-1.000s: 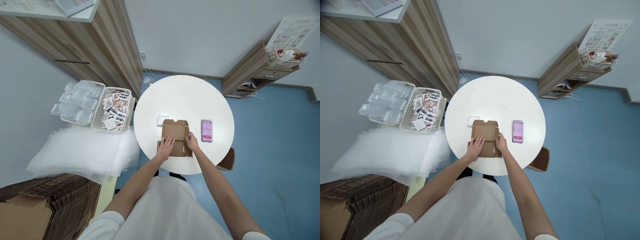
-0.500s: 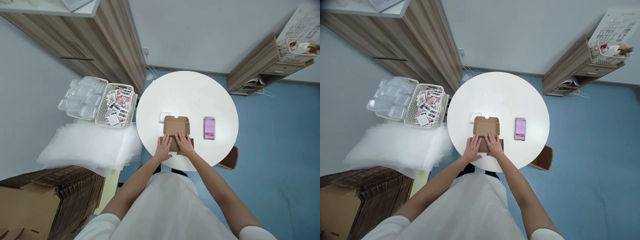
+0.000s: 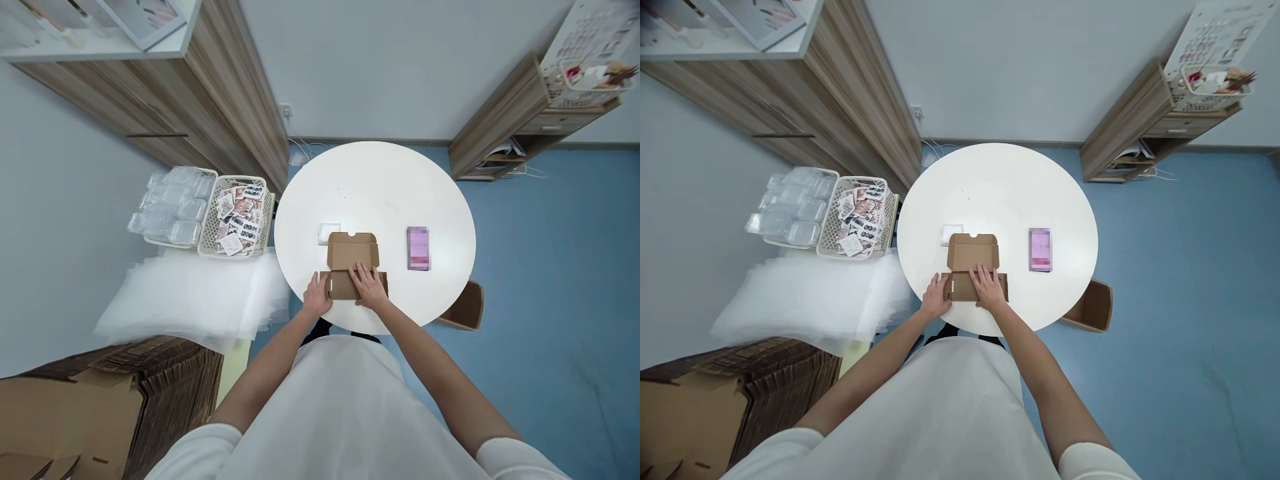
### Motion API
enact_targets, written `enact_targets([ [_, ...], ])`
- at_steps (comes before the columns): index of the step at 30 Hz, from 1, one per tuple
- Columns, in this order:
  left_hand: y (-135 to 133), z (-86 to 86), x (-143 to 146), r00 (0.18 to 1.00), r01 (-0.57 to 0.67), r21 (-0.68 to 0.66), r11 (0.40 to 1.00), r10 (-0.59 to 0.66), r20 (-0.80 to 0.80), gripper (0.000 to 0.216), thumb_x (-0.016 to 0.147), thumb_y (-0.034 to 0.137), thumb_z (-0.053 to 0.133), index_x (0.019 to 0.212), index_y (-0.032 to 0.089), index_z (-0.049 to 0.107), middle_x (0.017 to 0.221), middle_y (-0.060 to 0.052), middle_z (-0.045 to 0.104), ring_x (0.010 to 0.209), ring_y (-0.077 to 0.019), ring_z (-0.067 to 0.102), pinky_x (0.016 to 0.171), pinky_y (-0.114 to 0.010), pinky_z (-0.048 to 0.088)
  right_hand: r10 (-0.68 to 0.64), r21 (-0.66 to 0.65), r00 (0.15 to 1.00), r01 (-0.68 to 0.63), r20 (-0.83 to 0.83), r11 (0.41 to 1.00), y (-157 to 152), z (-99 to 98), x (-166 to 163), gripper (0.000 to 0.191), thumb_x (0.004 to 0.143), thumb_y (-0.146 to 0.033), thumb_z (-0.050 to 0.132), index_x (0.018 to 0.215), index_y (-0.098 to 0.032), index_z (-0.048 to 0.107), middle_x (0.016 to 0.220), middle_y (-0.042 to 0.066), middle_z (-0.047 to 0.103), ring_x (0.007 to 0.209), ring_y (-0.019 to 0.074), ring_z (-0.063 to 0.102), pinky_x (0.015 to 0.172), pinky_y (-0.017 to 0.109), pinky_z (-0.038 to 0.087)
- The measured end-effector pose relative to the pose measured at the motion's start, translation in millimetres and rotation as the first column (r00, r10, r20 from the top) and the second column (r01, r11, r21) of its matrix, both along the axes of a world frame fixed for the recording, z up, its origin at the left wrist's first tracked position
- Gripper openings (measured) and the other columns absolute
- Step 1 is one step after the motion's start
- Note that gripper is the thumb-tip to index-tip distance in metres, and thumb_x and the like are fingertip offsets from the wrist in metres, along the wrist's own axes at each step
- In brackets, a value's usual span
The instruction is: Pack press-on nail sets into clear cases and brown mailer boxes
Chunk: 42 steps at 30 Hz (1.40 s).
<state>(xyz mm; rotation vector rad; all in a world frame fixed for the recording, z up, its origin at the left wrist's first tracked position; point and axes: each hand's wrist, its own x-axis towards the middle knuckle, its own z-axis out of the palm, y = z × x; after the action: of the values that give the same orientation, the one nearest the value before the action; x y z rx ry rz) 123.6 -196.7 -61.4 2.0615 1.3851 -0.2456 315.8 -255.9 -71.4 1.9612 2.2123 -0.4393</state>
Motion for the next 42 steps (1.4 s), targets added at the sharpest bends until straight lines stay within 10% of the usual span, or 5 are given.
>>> enact_targets([
  [16, -5, -4.4, -2, 0.819, -0.454, -0.251, 0.855, 0.512, 0.260, 0.069, 0.070, 0.024, 0.059, 0.128, 0.015, 0.024, 0.126, -0.015, 0.043, 0.100, -0.0186, 0.055, 0.079, -0.030, 0.048, -0.039, 0.009, 0.999, 0.039, -0.035, 0.999, 1, 2.9, -3, 0.118, 0.049, -0.041, 0.076, 0.140, -0.017, 0.006, 0.144, 0.019, 0.015, 0.132, 0.0347, 0.009, 0.103, 0.057, 0.003],
  [42, 12, -9.5, 24, 0.854, -0.455, -0.295, 0.840, 0.506, 0.120, 0.025, 0.072, 0.025, 0.057, 0.095, 0.017, 0.056, 0.093, -0.007, 0.065, 0.088, -0.0185, 0.060, 0.076, -0.028, 0.046, -0.047, -0.002, 0.998, 0.046, -0.035, 0.999, -1, -0.1, -1, 0.119, 0.053, -0.047, 0.073, 0.140, -0.014, -0.003, 0.144, 0.016, 0.015, 0.133, 0.0322, 0.004, 0.103, 0.058, 0.002],
])
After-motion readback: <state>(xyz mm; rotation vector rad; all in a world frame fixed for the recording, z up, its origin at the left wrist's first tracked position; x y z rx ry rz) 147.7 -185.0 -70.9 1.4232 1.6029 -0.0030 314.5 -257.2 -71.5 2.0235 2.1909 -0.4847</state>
